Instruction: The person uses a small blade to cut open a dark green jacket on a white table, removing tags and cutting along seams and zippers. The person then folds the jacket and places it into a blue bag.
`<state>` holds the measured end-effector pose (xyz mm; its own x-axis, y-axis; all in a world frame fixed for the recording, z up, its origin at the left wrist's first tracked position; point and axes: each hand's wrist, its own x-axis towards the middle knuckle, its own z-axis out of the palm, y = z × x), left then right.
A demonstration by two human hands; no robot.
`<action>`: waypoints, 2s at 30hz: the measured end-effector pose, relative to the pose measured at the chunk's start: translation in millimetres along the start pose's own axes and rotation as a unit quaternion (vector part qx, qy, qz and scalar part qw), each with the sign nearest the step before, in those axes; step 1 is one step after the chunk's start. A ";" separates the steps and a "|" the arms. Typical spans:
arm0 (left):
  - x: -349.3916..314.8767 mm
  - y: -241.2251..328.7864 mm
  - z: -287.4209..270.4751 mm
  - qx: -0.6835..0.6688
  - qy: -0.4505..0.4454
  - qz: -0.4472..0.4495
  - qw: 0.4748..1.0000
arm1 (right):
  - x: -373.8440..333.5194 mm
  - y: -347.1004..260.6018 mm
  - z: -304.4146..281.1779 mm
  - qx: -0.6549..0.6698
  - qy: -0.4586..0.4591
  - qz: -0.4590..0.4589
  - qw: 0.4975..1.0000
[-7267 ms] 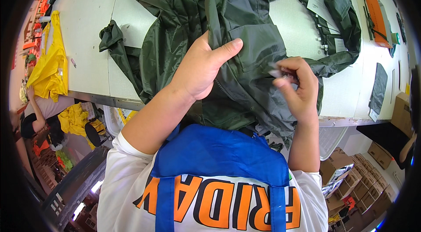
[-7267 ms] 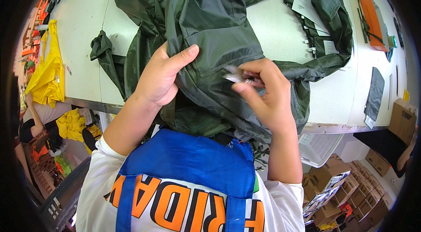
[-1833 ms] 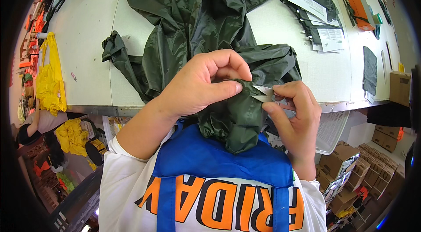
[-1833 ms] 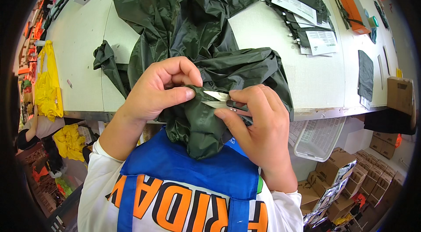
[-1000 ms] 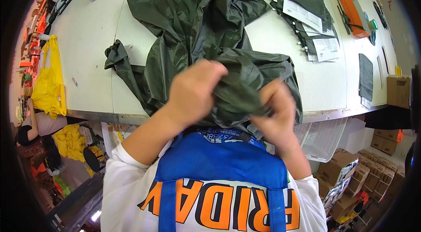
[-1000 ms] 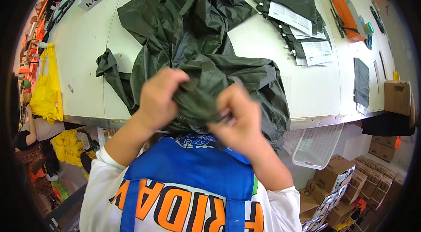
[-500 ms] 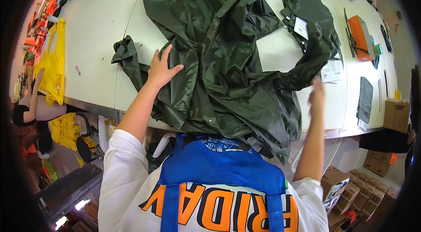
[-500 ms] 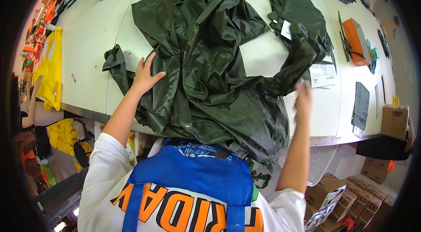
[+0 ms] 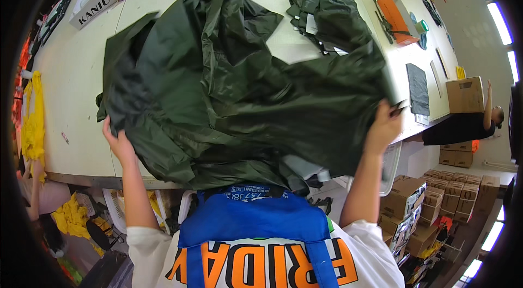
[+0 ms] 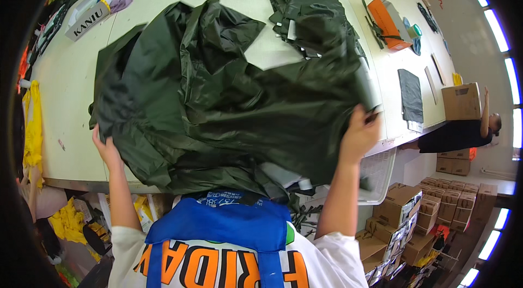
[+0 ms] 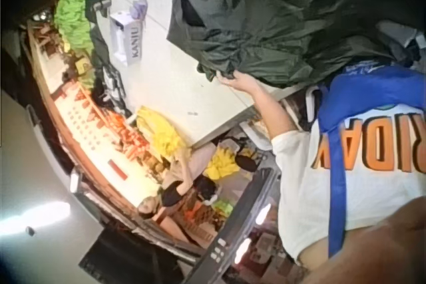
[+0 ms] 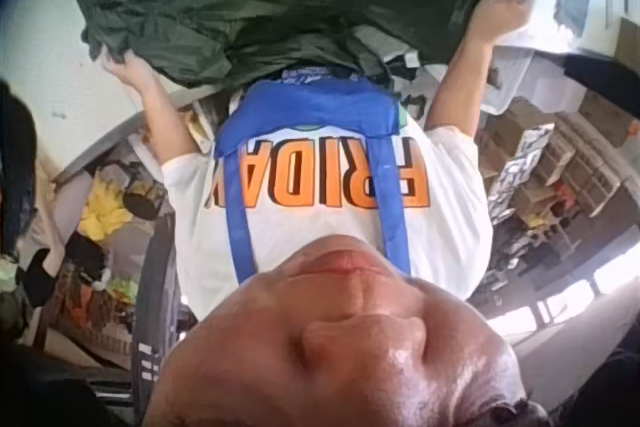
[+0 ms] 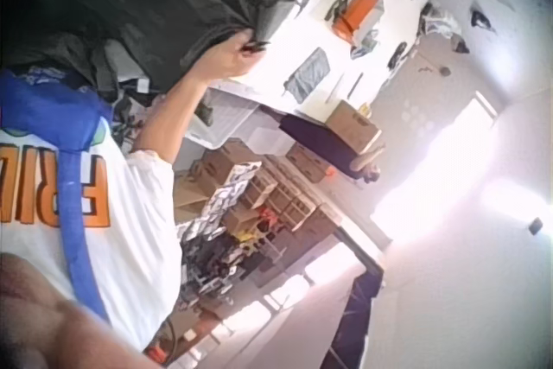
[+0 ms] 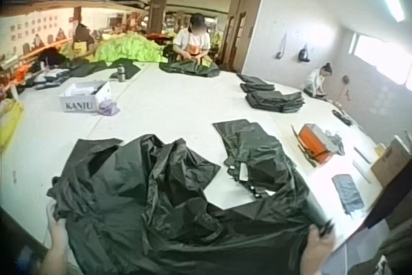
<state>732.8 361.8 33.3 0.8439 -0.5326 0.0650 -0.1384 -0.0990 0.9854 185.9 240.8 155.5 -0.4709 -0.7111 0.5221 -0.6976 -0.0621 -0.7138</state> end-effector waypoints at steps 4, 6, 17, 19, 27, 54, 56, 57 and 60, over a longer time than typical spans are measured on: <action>-63.1 -17.3 -17.0 0.207 -0.012 0.095 0.974 | 125.5 -82.4 28.1 -0.037 0.098 -0.129 0.986; -101.0 -16.3 9.3 0.258 -0.108 0.091 0.956 | 212.3 -66.5 34.1 -0.100 0.030 -0.215 0.971; -98.2 84.7 64.8 0.007 -0.360 0.069 0.930 | 43.5 -85.1 188.0 -0.066 -0.383 -0.207 0.898; -43.3 65.6 72.2 0.226 -0.174 0.071 0.956 | 13.6 -80.5 219.4 -0.093 -0.406 -0.257 0.872; 19.7 11.1 121.8 0.509 -0.318 0.007 0.800 | 9.2 -90.5 305.4 -0.161 -0.483 -0.188 0.840; -74.6 80.0 152.7 -0.407 -0.303 -0.280 0.815 | 21.6 -134.3 97.0 -0.021 -0.558 -0.136 0.818; -51.7 140.3 145.0 -0.349 -0.247 -0.109 0.897 | 26.7 -130.4 95.9 -0.012 -0.617 -0.110 0.779; -42.4 171.8 147.0 -0.335 -0.251 -0.019 0.908 | 28.2 -127.0 97.9 0.007 -0.658 -0.088 0.748; -5.2 223.7 183.1 -0.074 -0.297 0.337 0.890 | 19.3 -133.1 109.2 0.096 -0.771 0.038 0.629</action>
<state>602.5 188.5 224.7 0.1654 -0.7841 0.5982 -0.4021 0.5003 0.7669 328.6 158.8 209.6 0.6875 -0.5417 -0.4836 -0.5563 0.0351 -0.8302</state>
